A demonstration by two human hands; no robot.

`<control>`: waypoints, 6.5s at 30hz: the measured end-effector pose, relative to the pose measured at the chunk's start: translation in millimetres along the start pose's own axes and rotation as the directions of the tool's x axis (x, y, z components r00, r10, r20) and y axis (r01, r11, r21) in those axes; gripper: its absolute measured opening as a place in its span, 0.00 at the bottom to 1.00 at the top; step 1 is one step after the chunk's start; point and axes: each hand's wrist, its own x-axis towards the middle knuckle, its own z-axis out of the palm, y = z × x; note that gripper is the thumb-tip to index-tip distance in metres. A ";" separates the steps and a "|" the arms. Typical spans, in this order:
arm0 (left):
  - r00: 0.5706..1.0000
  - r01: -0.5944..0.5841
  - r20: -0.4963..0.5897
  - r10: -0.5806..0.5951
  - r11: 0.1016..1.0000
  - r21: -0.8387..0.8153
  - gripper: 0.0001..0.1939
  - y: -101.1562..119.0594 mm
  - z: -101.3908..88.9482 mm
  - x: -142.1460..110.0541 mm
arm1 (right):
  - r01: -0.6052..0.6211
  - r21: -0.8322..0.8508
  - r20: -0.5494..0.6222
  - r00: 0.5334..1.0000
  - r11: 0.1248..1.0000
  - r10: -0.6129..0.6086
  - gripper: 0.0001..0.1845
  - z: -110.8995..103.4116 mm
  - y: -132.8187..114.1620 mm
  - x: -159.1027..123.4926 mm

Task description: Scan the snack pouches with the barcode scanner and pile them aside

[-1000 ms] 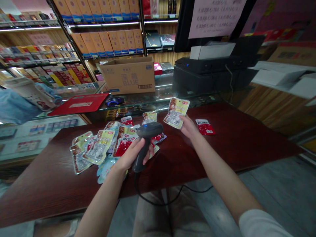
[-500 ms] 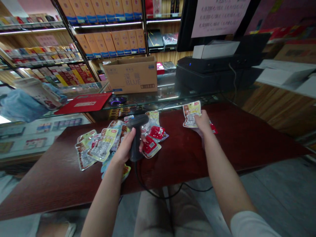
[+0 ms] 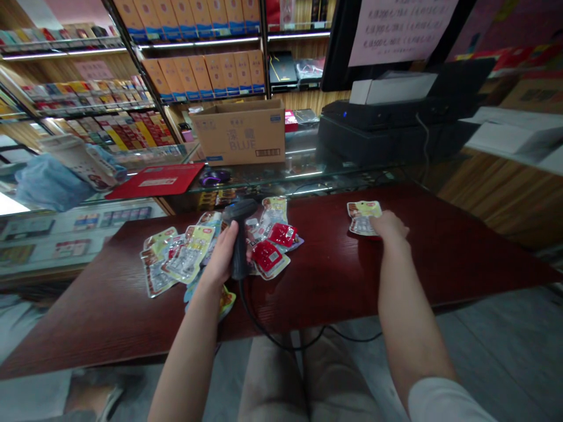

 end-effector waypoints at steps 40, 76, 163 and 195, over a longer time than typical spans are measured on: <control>0.991 -0.010 0.133 0.009 1.000 0.011 0.34 2.4 11.3 -6.2 | -0.102 0.916 0.345 0.694 0.388 -0.632 0.10 63.1 -79.5 -86.7; 0.921 0.046 0.377 -0.093 0.990 0.133 0.35 -13.0 29.1 -13.7 | -0.407 0.912 0.350 0.722 0.043 -0.596 0.15 48.7 -82.8 -80.5; 0.974 0.074 0.215 -0.071 0.997 -0.005 0.37 -3.3 22.3 -9.4 | 0.768 0.155 0.249 0.579 0.622 -0.776 0.35 64.0 -85.8 -110.0; 0.972 0.064 0.226 -0.070 0.997 0.033 0.37 -8.5 22.8 -8.6 | -0.133 0.989 0.147 0.834 0.065 -0.532 0.23 53.7 -81.0 -69.5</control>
